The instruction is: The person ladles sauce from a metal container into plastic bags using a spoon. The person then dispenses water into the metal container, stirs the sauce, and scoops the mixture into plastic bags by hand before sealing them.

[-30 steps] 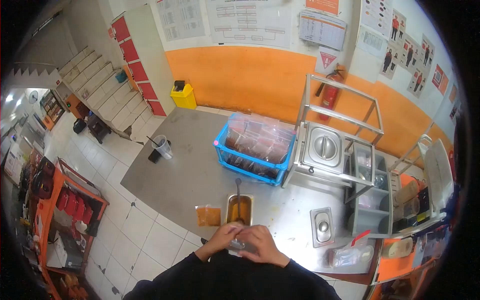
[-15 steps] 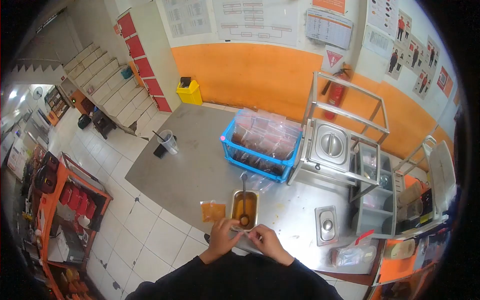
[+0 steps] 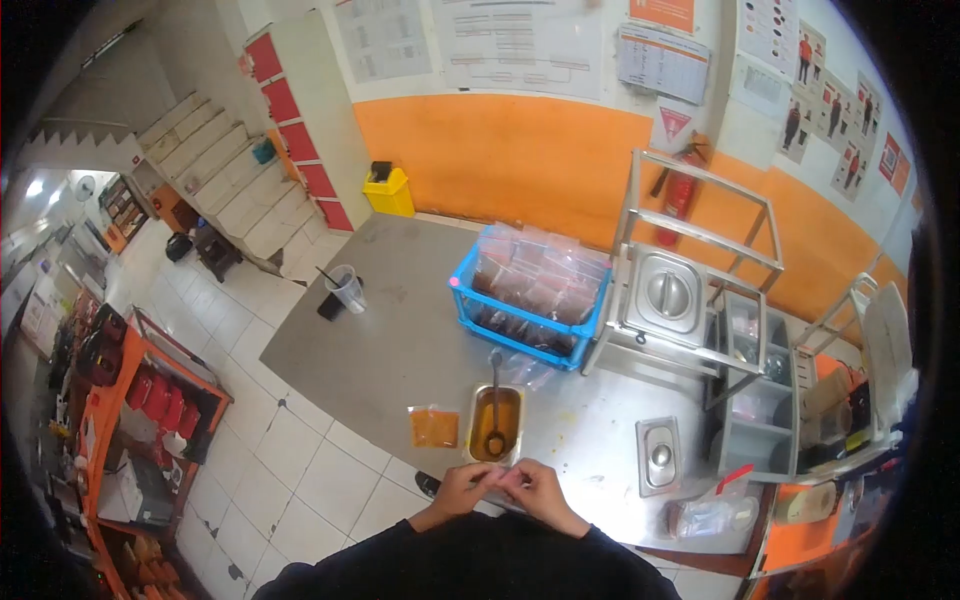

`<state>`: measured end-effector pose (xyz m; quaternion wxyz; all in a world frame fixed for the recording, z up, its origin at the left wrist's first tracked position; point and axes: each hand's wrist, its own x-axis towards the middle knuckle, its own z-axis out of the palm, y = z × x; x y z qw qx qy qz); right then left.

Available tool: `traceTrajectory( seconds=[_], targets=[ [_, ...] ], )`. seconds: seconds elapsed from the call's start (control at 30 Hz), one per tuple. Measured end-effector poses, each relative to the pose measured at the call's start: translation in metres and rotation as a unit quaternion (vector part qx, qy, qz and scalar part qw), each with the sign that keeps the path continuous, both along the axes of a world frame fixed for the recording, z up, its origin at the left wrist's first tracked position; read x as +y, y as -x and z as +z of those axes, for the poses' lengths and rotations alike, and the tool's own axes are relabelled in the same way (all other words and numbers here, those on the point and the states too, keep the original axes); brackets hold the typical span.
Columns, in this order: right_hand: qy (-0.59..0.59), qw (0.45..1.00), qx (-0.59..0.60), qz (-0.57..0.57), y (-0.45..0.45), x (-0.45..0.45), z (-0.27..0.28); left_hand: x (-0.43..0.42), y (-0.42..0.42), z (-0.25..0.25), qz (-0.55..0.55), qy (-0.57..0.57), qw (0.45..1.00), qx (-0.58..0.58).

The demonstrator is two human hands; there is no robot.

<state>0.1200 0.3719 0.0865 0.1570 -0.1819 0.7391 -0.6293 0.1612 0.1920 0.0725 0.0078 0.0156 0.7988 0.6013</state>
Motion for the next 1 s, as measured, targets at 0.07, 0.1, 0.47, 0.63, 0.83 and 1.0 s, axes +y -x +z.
traceTrajectory(
  seconds=[0.07,0.1,0.47,0.63,0.83,1.0],
  targets=[
    [0.017,1.0,0.006,0.008,0.002,0.0,-0.014,-0.001,-0.001,-0.002,-0.009,-0.032,0.999,-0.041],
    [-0.013,0.999,0.042,0.0,0.001,-0.004,-0.011,-0.003,0.0,-0.003,-0.003,-0.046,0.997,-0.055],
    [-0.274,0.934,0.222,-0.055,0.001,-0.023,0.019,-0.008,-0.005,0.01,0.099,0.239,0.966,0.007],
    [-0.214,0.958,0.189,0.031,0.004,-0.023,0.021,-0.012,-0.009,0.034,0.113,0.225,0.947,0.201],
    [-0.16,0.974,0.161,0.027,0.006,-0.033,0.016,-0.023,-0.005,0.008,-0.022,0.299,0.95,0.091],
    [-0.118,0.92,0.373,-0.017,-0.004,-0.036,0.052,-0.028,-0.003,0.022,0.02,0.324,0.939,0.113]
  ],
)
